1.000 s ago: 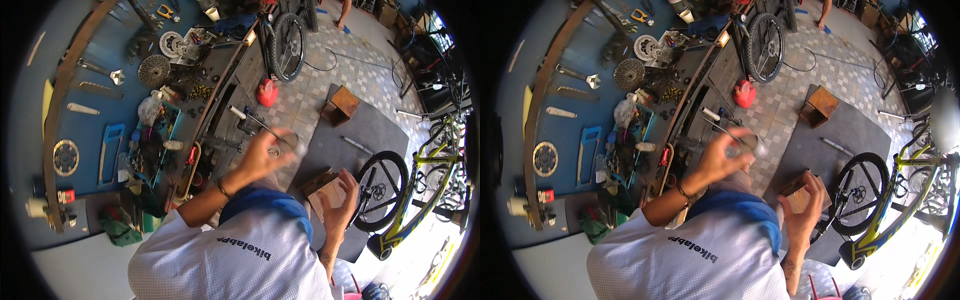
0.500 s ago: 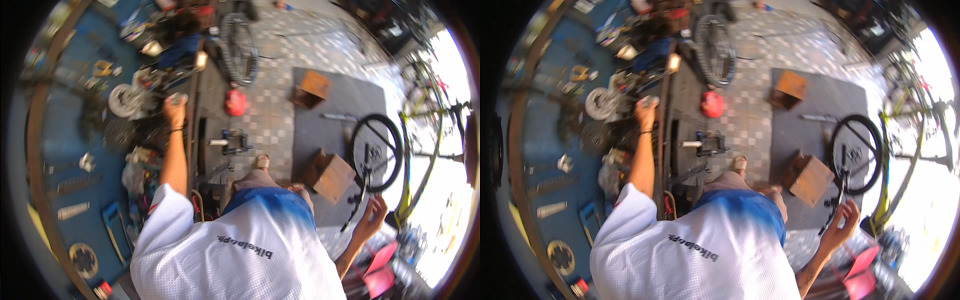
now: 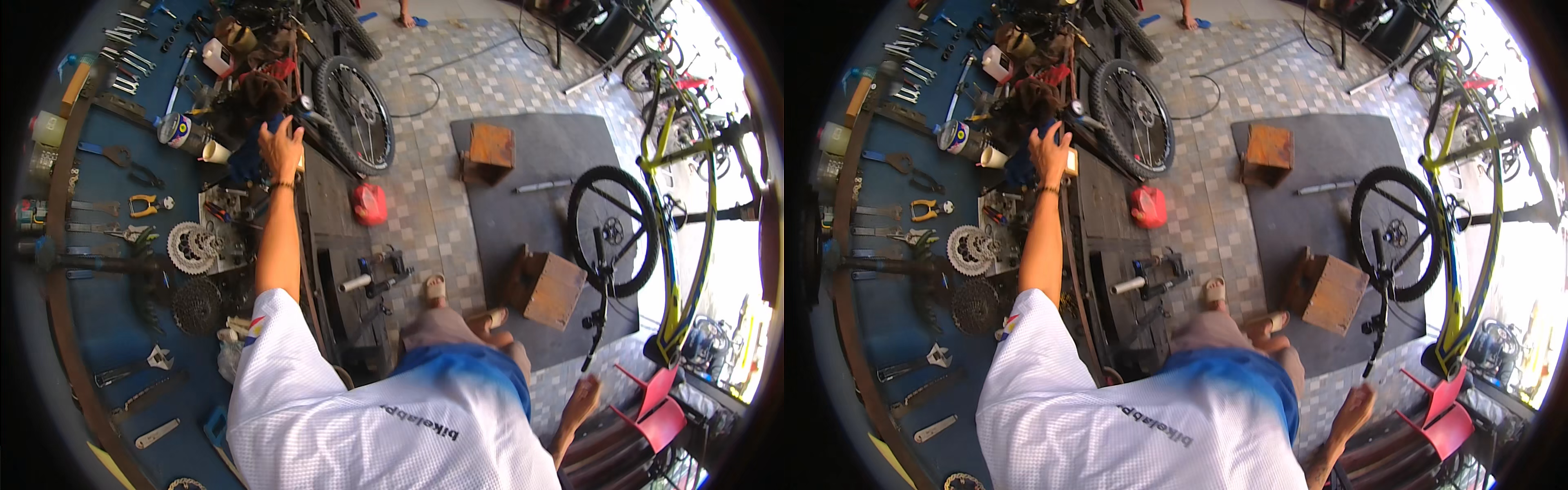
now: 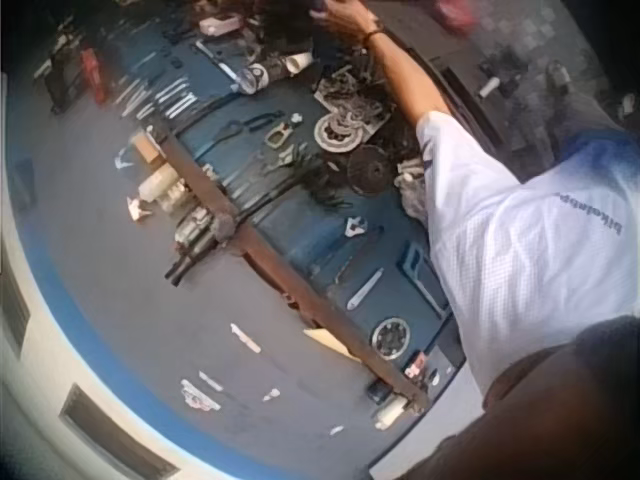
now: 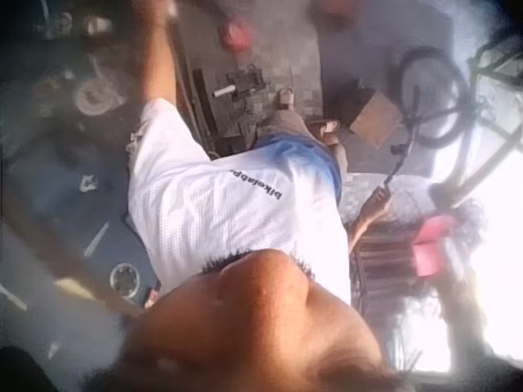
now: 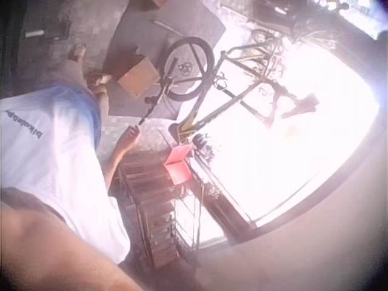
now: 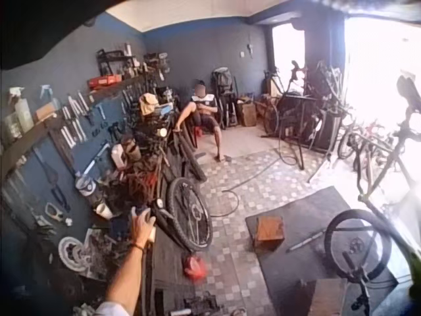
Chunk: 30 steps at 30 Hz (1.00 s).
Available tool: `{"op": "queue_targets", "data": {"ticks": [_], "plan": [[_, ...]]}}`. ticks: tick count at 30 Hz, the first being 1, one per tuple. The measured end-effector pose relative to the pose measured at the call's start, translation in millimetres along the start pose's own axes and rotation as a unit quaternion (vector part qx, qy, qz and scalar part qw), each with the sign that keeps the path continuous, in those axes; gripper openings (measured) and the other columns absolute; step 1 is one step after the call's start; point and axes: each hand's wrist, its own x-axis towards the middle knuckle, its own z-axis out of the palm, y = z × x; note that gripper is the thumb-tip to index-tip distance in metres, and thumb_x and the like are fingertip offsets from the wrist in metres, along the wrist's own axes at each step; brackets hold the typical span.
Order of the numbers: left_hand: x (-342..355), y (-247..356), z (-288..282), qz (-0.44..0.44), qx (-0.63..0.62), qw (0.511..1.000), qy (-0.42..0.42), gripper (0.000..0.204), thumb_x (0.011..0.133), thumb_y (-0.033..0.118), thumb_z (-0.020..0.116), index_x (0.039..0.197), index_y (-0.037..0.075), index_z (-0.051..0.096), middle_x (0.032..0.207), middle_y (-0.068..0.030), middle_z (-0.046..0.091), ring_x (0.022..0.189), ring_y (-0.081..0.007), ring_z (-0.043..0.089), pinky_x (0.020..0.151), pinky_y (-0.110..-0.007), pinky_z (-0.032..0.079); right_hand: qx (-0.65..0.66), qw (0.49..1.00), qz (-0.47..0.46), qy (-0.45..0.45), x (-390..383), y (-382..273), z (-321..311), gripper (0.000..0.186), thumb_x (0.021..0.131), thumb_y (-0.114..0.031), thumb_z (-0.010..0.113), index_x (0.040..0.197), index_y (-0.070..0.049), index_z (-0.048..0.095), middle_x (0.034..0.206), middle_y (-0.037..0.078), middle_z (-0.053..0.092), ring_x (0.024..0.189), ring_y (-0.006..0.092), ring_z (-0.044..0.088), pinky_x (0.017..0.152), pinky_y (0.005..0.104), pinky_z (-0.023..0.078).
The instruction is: The person cleans a bicycle fork with a rag, then applies grease to a headset bearing using a small brush and installs the bearing into the bicycle frame's head tube. The person wipes the area and continues working on the headset assembly.
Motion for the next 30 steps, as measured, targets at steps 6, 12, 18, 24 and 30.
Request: {"op": "queue_targets", "data": {"ticks": [6,12,18,24,30], "plan": [[111,-16,38,0.003,0.062,0.997,-0.044,0.048,0.091,0.033,0.073,0.136,0.018,0.069,0.152,-0.0154,0.053,0.144,-0.038,0.045,0.112,-0.056,0.043,0.016,0.952,0.249,-0.179,-131,139,2,0.025,0.091,-0.012,0.076,0.106,0.003,0.063,0.094,0.02,0.072,0.087,0.0311,0.072,0.078,0.0407,0.056],[198,-23,-88,-0.019,-0.207,0.923,0.323,0.023,0.091,0.011,0.069,0.112,0.006,0.075,0.121,-0.0163,0.073,0.114,-0.034,0.069,0.102,-0.043,0.052,-0.002,0.949,0.277,-0.148,-184,160,37,0.023,0.091,-0.013,0.075,0.104,0.001,0.063,0.09,0.018,0.07,0.083,0.0287,0.07,0.076,0.041,0.055],[169,109,-282,0.138,-0.397,0.838,0.349,0.021,0.095,0.009,0.069,0.115,0.003,0.073,0.118,-0.0119,0.073,0.112,-0.026,0.068,0.103,-0.036,0.051,0.159,0.963,0.155,-0.151,-46,35,79,0.012,0.097,-0.006,0.07,0.106,0.001,0.065,0.088,0.008,0.07,0.077,0.0142,0.061,0.07,0.0318,0.052],[-97,295,-346,0.309,-0.508,0.795,-0.118,0.025,0.099,0.022,0.072,0.113,0.002,0.07,0.113,-0.0077,0.068,0.102,-0.0188,0.064,0.1,-0.034,0.047,0.348,0.908,-0.203,-0.116,108,-191,25,0.058,0.081,-0.024,0.09,0.13,-0.004,0.067,0.129,0.017,0.067,0.118,0.031,0.065,0.099,0.0418,0.053],[-310,403,-306,0.238,-0.533,0.646,-0.492,0.011,0.098,0.013,0.074,0.102,0.003,0.071,0.087,0.0023,0.067,0.074,-0.0002,0.053,0.064,-0.019,0.042,0.502,0.759,-0.355,-0.216,104,-200,-4,0.044,0.091,-0.025,0.078,0.128,-0.004,0.066,0.118,0.015,0.068,0.111,0.0308,0.064,0.103,0.0444,0.046]]}}
